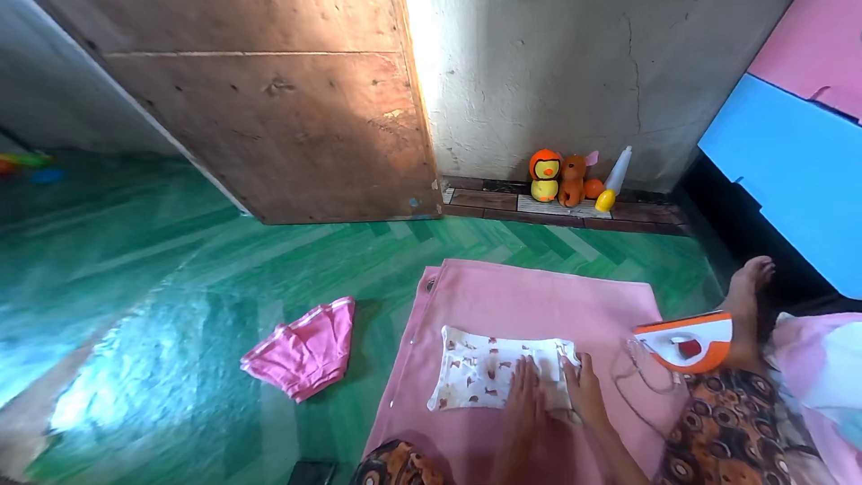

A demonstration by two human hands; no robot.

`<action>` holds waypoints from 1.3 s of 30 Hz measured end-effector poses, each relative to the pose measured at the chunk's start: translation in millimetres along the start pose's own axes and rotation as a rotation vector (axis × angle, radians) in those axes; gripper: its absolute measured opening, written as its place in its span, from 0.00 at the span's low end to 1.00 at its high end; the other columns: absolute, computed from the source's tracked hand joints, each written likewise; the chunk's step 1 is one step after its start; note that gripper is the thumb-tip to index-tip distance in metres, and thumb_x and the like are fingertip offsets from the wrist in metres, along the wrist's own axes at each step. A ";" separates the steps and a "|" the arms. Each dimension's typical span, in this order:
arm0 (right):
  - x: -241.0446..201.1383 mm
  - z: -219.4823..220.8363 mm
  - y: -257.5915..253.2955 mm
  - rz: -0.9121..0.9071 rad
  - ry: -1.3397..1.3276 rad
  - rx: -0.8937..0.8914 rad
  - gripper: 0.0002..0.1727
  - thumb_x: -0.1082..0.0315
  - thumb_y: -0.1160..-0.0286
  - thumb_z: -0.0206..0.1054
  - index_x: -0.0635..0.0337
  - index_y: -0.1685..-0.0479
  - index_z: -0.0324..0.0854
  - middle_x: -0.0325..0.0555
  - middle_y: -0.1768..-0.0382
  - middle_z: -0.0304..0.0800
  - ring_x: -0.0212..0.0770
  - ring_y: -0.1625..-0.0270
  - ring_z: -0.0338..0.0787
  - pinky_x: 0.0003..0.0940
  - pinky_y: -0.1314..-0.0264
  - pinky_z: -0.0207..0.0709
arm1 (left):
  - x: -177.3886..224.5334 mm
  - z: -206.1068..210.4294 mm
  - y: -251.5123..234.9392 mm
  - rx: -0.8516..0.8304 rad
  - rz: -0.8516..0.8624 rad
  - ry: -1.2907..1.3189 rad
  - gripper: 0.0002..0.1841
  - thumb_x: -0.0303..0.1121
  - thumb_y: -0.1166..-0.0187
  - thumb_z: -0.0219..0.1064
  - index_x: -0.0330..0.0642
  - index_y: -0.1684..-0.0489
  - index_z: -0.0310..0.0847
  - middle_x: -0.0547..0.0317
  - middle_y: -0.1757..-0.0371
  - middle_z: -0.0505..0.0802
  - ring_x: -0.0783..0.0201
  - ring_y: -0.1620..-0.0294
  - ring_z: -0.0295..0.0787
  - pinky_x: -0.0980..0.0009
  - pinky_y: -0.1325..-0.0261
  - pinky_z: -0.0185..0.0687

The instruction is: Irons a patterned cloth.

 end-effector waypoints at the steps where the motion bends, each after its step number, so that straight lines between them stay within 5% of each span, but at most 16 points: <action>1: -4.0 -5.9 3.4 -0.010 -0.014 0.022 0.25 0.63 0.10 0.61 0.75 0.27 0.70 0.66 0.56 0.91 0.58 0.54 0.94 0.54 0.45 0.85 | 5.4 10.9 -0.6 -0.029 -0.003 0.012 0.32 0.44 0.07 0.44 0.25 0.13 0.61 0.31 0.11 0.67 0.39 0.08 0.59 0.44 0.07 0.50; 6: -14.8 -49.7 20.7 -0.020 -0.021 0.081 0.20 0.67 0.13 0.62 0.73 0.31 0.73 0.62 0.60 0.89 0.50 0.66 0.90 0.50 0.57 0.85 | 40.0 61.4 13.9 -0.144 -0.062 0.203 0.37 0.50 0.06 0.39 0.25 0.10 0.54 0.32 0.09 0.62 0.41 0.05 0.52 0.43 0.06 0.42; 11: -40.1 -69.9 36.4 0.002 0.001 0.049 0.21 0.67 0.15 0.63 0.71 0.30 0.74 0.63 0.49 0.90 0.53 0.48 0.92 0.51 0.42 0.85 | 62.0 69.1 23.3 -0.097 -0.300 0.825 0.35 0.48 0.06 0.35 0.29 0.08 0.50 0.37 0.09 0.64 0.54 0.10 0.63 0.57 0.09 0.57; 13: -63.6 -53.9 40.0 -0.018 0.000 -0.017 0.21 0.68 0.15 0.63 0.73 0.30 0.74 0.64 0.46 0.90 0.54 0.45 0.93 0.51 0.40 0.85 | 55.1 49.1 20.4 0.025 -0.398 1.006 0.38 0.54 0.08 0.32 0.28 0.12 0.57 0.40 0.19 0.78 0.64 0.22 0.77 0.64 0.18 0.71; 15: -85.9 -24.9 39.4 -0.038 -0.032 -0.098 0.23 0.67 0.15 0.64 0.74 0.28 0.73 0.66 0.45 0.90 0.56 0.46 0.93 0.52 0.40 0.86 | 36.7 24.5 14.7 0.183 -0.501 1.139 0.36 0.53 0.06 0.29 0.27 0.23 0.65 0.50 0.42 0.89 0.71 0.46 0.88 0.69 0.40 0.85; 20: -101.5 52.6 40.7 0.104 -0.188 -0.391 0.29 0.56 0.06 0.53 0.62 0.13 0.61 0.60 0.43 0.90 0.50 0.58 0.97 0.48 0.55 0.92 | -44.5 16.8 30.3 0.429 -0.933 1.632 0.41 0.69 0.14 0.21 0.46 0.50 0.75 0.55 0.69 0.90 0.58 0.69 0.89 0.57 0.67 0.86; 23: -91.0 46.2 42.8 0.033 -0.136 -0.308 0.27 0.59 0.07 0.55 0.65 0.17 0.67 0.61 0.44 0.91 0.50 0.57 0.96 0.48 0.53 0.91 | -60.7 14.6 32.2 0.408 -0.917 1.714 0.44 0.72 0.18 0.18 0.49 0.37 0.73 0.50 0.53 0.91 0.52 0.53 0.89 0.47 0.54 0.86; 28: -51.1 4.4 50.9 -0.148 0.128 -0.034 0.20 0.66 0.16 0.61 0.65 0.32 0.85 0.63 0.34 0.87 0.63 0.28 0.84 0.57 0.23 0.75 | -55.8 5.1 23.7 0.392 -0.795 1.699 0.47 0.70 0.18 0.14 0.49 0.29 0.74 0.48 0.43 0.91 0.50 0.43 0.89 0.44 0.44 0.85; 31: -30.4 19.3 64.3 -0.337 0.265 -0.029 0.28 0.59 0.16 0.60 0.62 0.19 0.77 0.67 0.14 0.68 0.73 0.11 0.63 0.69 0.11 0.57 | -48.0 -5.1 15.7 0.308 -0.772 1.732 0.51 0.78 0.23 0.17 0.51 0.34 0.78 0.51 0.45 0.94 0.51 0.44 0.92 0.45 0.45 0.88; 35: -6.5 49.4 78.5 -0.336 0.415 -0.130 0.32 0.58 0.15 0.59 0.51 0.10 0.67 0.60 0.07 0.56 0.74 0.07 0.53 0.83 0.16 0.47 | -61.5 -21.5 16.9 0.169 -0.894 1.543 0.54 0.80 0.24 0.24 0.42 0.26 0.73 0.46 0.41 0.92 0.52 0.43 0.91 0.48 0.42 0.87; 37: -1.0 53.1 78.8 -0.333 0.453 -0.131 0.33 0.59 0.15 0.58 0.48 0.08 0.66 0.57 0.06 0.55 0.71 0.06 0.53 0.83 0.15 0.46 | -70.1 -28.1 13.7 0.082 -0.863 1.342 0.45 0.68 0.13 0.27 0.38 0.26 0.74 0.46 0.42 0.93 0.55 0.44 0.92 0.52 0.42 0.88; 39: 0.5 52.9 77.7 -0.335 0.468 -0.138 0.33 0.57 0.14 0.58 0.48 0.08 0.66 0.56 0.06 0.55 0.70 0.06 0.53 0.83 0.15 0.45 | -72.1 -35.3 5.6 -0.017 -0.770 1.053 0.26 0.46 0.04 0.41 0.37 0.22 0.71 0.46 0.38 0.91 0.57 0.40 0.90 0.55 0.36 0.86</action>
Point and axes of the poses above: each hand's wrist, its own y-axis away from the middle knuckle, its own z-axis out of the palm, x = y × z, the point moved 10 cm from there along -y, towards the middle knuckle
